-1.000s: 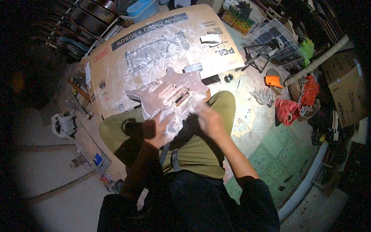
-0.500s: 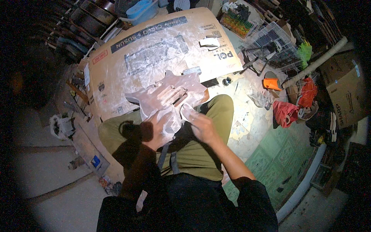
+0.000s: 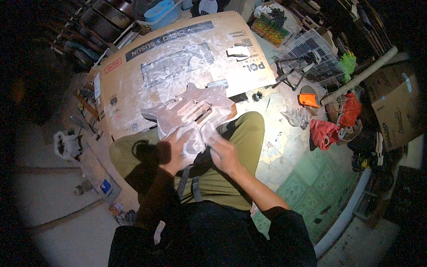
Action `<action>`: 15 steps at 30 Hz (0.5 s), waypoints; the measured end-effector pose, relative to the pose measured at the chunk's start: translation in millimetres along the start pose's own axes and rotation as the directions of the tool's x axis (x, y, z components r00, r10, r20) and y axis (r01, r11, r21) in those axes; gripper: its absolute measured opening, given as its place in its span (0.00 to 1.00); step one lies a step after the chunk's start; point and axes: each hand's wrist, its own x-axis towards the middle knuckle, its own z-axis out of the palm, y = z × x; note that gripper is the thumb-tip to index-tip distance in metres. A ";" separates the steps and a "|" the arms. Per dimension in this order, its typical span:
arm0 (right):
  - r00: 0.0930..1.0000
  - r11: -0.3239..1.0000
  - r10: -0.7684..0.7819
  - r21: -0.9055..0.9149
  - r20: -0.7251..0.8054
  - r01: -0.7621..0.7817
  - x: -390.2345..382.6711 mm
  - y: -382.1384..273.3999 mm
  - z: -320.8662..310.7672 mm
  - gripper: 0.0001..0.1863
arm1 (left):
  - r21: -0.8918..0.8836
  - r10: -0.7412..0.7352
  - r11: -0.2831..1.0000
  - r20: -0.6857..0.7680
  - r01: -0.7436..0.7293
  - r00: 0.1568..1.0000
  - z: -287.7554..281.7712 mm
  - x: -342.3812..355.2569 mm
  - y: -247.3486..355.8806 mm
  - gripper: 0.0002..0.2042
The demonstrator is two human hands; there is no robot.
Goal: The person sands the surface of a wooden guitar body by hand using a small piece of sandpaper, moving their hands across the different contours and edges of the instrument.
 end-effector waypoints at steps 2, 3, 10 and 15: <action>0.994 0.990 -0.104 -0.099 -0.022 0.101 9.4 8.2 -13.6 0.31 | 0.053 0.030 0.998 -0.011 -0.029 0.999 -9.6 5.9 6.4 0.25; 0.977 0.949 -0.199 -0.262 -0.077 0.173 11.7 30.3 -21.7 0.27 | 0.086 0.061 0.995 -0.020 -0.059 0.998 -14.2 10.3 12.6 0.25; 0.997 0.995 -0.074 -0.067 0.016 0.075 33.9 -48.8 -30.2 0.24 | 0.091 0.023 0.996 -0.018 -0.021 1.000 -25.6 11.3 12.6 0.24; 0.989 0.922 0.148 -0.364 0.021 -0.130 53.2 -53.1 -53.7 0.23 | 0.132 0.030 0.990 0.071 -0.039 0.997 -24.9 8.4 15.5 0.25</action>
